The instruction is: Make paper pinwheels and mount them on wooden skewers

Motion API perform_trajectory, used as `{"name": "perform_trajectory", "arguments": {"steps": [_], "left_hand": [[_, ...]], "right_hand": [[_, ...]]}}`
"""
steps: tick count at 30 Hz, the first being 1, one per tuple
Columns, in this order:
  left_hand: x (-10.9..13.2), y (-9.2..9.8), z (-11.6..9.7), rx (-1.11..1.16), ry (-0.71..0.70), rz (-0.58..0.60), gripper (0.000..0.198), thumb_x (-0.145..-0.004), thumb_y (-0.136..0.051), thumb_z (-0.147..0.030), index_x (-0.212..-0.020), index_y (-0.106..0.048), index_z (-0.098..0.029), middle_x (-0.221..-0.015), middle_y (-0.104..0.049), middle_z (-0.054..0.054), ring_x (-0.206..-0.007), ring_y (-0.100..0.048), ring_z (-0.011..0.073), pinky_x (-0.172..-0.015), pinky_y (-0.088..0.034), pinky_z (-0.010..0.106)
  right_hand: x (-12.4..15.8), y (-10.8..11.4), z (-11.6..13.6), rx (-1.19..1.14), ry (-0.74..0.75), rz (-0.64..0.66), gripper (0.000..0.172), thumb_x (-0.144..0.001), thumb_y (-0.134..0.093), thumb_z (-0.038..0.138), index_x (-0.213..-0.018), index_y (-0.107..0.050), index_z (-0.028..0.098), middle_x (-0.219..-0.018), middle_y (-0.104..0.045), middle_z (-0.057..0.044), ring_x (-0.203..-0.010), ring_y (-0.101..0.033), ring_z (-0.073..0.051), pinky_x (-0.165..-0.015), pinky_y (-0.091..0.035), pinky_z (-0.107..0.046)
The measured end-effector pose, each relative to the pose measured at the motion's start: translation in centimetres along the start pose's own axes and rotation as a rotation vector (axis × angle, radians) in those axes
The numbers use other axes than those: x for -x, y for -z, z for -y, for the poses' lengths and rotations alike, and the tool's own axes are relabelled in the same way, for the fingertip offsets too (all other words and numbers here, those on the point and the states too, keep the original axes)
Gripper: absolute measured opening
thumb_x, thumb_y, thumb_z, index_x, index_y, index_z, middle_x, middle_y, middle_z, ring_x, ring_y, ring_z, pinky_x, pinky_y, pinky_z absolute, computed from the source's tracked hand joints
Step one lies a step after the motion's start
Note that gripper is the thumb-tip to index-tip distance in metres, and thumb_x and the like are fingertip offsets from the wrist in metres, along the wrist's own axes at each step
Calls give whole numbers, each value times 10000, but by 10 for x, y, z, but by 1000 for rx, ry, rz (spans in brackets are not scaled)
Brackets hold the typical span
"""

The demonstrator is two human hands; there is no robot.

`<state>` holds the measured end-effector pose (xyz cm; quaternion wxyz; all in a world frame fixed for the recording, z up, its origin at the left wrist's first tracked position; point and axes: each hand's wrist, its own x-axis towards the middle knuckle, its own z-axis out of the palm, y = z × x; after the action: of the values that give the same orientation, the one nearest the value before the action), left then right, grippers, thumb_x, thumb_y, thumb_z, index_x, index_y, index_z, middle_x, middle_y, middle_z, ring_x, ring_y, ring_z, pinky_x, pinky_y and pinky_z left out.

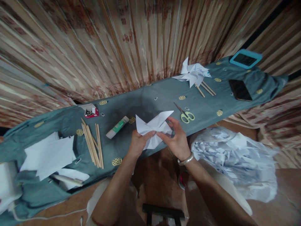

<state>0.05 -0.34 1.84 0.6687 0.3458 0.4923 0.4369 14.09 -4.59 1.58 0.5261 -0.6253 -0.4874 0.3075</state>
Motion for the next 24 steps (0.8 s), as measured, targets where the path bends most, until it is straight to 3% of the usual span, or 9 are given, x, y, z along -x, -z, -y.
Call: {"name": "perform_trajectory", "arguments": {"steps": [2,6,12,17,21,24], "left_hand": [[1,-1,0,20,14,1,353,-460,-872,-282,-744,-742,-119,-718,-744,47,-603,-661,172,-620,-535,281],[2,-4,-1,42,54,-16,363,-452,-873,-285,-743,-733,-120,-710,-741,43,-591,-657,170,-611,-531,283],[2,-8,1,56,75,-51,344,-457,-866,-297,-713,-726,-115,-686,-730,45,-578,-650,173,-598,-519,285],[-3,-8,3,88,62,-63,344,-467,-862,-281,-729,-724,-106,-694,-730,47,-578,-647,167,-596,-513,277],[-7,-6,2,126,50,-39,332,-486,-858,-259,-747,-725,-103,-675,-725,36,-556,-634,153,-570,-506,261],[-11,-4,1,155,49,-14,306,-502,-849,-235,-748,-724,-103,-671,-724,31,-555,-631,147,-569,-501,254]], "right_hand": [[1,0,1,70,56,-35,632,-707,-756,361,-1253,-474,217,-1373,-486,-146,-1163,-559,-276,-1012,-442,-499],[3,0,1,196,184,-106,639,-721,-741,377,-1272,-439,260,-1500,-312,-135,-1377,-338,-311,-1117,-289,-555],[2,-2,0,239,223,-128,607,-738,-720,390,-1262,-432,281,-1539,-227,-117,-1391,-313,-324,-1110,-276,-576],[0,-6,1,251,254,-114,312,-767,-691,329,-1025,-541,242,-1554,-210,-91,-1412,-277,-321,-1124,-251,-566],[-4,-10,2,280,332,-19,63,-838,-609,278,-891,-600,246,-1562,-236,-17,-1442,-223,-289,-1149,-217,-550],[-7,-13,3,291,379,36,68,-862,-573,250,-876,-639,261,-1547,-286,22,-1455,-193,-278,-1160,-202,-546]]}}
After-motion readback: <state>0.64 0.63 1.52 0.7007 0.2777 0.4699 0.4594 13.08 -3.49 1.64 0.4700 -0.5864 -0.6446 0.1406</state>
